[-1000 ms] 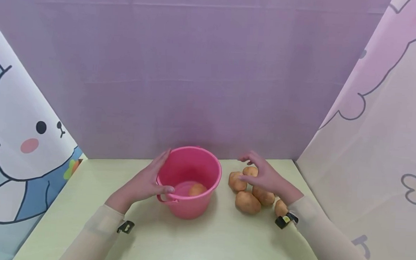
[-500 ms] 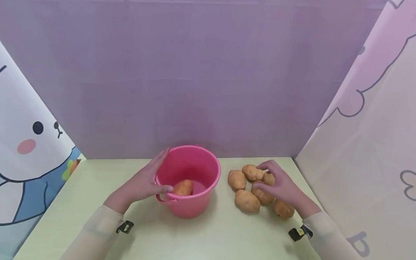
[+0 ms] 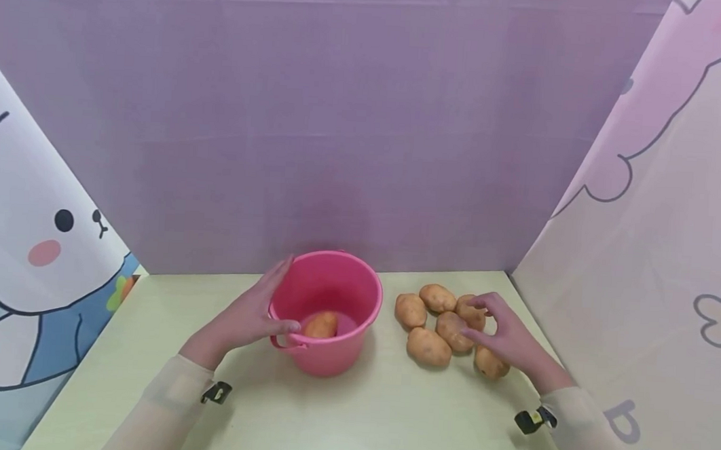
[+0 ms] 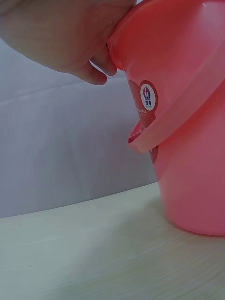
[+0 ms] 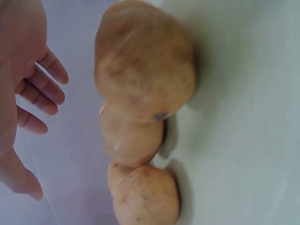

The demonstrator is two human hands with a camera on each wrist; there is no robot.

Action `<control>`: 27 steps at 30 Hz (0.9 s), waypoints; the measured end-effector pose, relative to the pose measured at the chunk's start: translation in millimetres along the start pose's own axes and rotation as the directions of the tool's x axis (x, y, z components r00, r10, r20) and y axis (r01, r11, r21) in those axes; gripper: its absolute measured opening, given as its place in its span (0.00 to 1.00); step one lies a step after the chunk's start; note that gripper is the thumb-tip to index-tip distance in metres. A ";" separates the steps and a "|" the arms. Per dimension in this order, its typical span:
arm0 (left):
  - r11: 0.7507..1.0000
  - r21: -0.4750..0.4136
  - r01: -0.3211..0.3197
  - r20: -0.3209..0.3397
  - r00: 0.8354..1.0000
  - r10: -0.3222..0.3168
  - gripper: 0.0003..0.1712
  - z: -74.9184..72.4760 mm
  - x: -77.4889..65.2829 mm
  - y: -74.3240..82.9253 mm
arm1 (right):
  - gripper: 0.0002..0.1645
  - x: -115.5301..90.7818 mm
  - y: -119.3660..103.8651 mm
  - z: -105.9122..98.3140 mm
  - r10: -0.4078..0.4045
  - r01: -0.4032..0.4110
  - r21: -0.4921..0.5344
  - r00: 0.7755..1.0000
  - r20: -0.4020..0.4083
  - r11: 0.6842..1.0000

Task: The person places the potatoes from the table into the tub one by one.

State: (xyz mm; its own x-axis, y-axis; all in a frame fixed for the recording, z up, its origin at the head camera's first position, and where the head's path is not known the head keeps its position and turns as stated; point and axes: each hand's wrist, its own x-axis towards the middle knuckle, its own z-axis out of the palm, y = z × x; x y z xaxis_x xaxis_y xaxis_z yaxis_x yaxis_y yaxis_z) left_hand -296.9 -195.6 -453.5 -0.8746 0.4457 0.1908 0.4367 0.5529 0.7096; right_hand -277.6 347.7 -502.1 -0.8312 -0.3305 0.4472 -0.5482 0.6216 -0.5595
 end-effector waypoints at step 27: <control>1.000 0.010 -0.008 -0.003 1.000 0.008 0.77 0.1 -0.2 1.5 | 0.29 -41.7 26.7 0.8 0.207 -0.211 0.089 0.977 0.058 0.973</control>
State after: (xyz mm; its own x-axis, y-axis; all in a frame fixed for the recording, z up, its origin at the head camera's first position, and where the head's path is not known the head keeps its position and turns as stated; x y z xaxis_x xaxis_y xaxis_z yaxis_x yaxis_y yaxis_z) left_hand -296.0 -194.8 -452.5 -0.8718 0.4479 0.1982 0.4455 0.5567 0.7012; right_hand -257.7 377.6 -536.2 -0.9305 -0.2351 0.2809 -0.3662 0.6115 -0.7014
